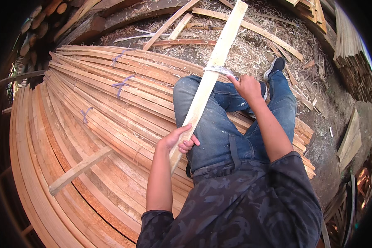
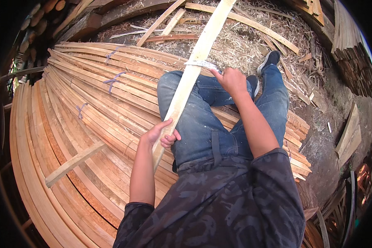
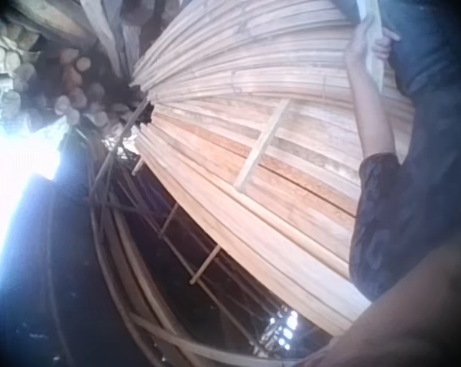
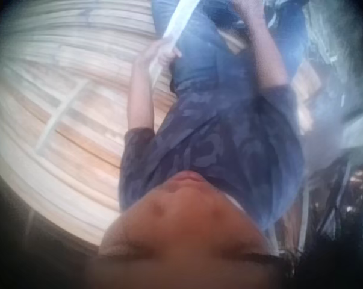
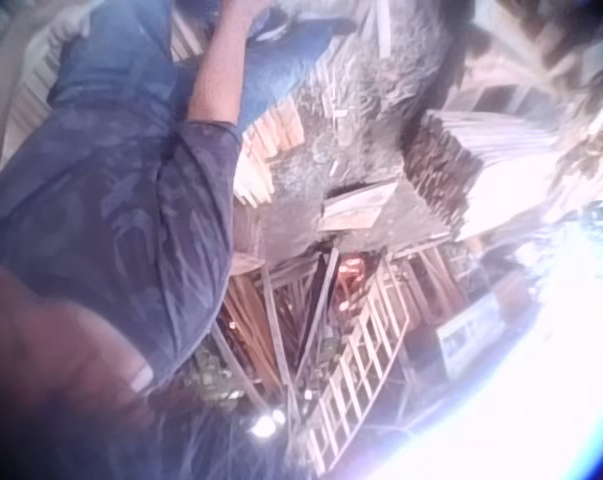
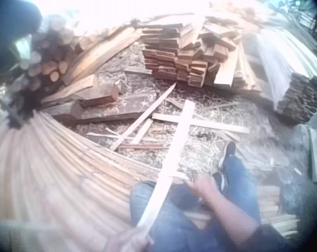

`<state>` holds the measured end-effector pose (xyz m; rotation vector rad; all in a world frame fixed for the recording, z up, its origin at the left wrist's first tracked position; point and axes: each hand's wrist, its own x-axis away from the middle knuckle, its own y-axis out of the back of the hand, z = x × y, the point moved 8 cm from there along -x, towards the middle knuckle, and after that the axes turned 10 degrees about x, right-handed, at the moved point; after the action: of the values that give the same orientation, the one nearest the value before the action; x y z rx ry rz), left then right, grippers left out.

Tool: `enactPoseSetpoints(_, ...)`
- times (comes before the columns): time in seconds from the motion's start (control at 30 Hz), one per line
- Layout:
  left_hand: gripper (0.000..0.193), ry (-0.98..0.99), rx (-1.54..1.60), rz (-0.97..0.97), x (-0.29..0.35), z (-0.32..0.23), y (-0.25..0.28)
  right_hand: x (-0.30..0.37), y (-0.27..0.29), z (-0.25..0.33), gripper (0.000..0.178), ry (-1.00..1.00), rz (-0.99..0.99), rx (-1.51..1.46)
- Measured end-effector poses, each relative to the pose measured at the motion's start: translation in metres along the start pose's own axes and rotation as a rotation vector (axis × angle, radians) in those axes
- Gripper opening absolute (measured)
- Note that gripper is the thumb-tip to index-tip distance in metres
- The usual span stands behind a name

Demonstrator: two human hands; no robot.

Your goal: The person sits on the ground and uses a curved knife to shave thin strips from a long piece of wood held between their legs. They repeatedly draw the knife along the wood to remove the outer layer, creating a pile of wood shavings.

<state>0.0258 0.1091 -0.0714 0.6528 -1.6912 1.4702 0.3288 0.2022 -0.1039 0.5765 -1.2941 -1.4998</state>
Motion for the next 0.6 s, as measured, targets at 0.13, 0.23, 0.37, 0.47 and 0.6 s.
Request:
enactPoseSetpoints(0.13, 0.068, -0.003, 0.004, 0.079, -0.003, 0.000, 0.001, -0.026, 0.020, -0.106, 0.075, -0.402, -0.043, -0.108)
enactPoseSetpoints(0.23, 0.070, 0.007, 0.005, 0.151, -0.003, 0.003, 0.002, -0.012, 0.025, -0.098, 0.073, -0.258, -0.058, -0.177)
enactPoseSetpoints(0.37, 0.070, 0.058, 0.027, 0.177, -0.005, 0.003, 0.000, 0.052, 0.017, 0.010, 0.070, 0.201, 0.069, -0.164)
enactPoseSetpoints(0.47, 0.070, 0.036, 0.021, 0.156, -0.004, 0.003, 0.001, 0.074, -0.003, 0.064, 0.070, 0.376, 0.098, -0.032)
enactPoseSetpoints(0.6, 0.070, 0.018, 0.083, 0.112, -0.002, 0.006, 0.004, 0.046, -0.016, 0.055, 0.072, 0.305, 0.049, 0.042)
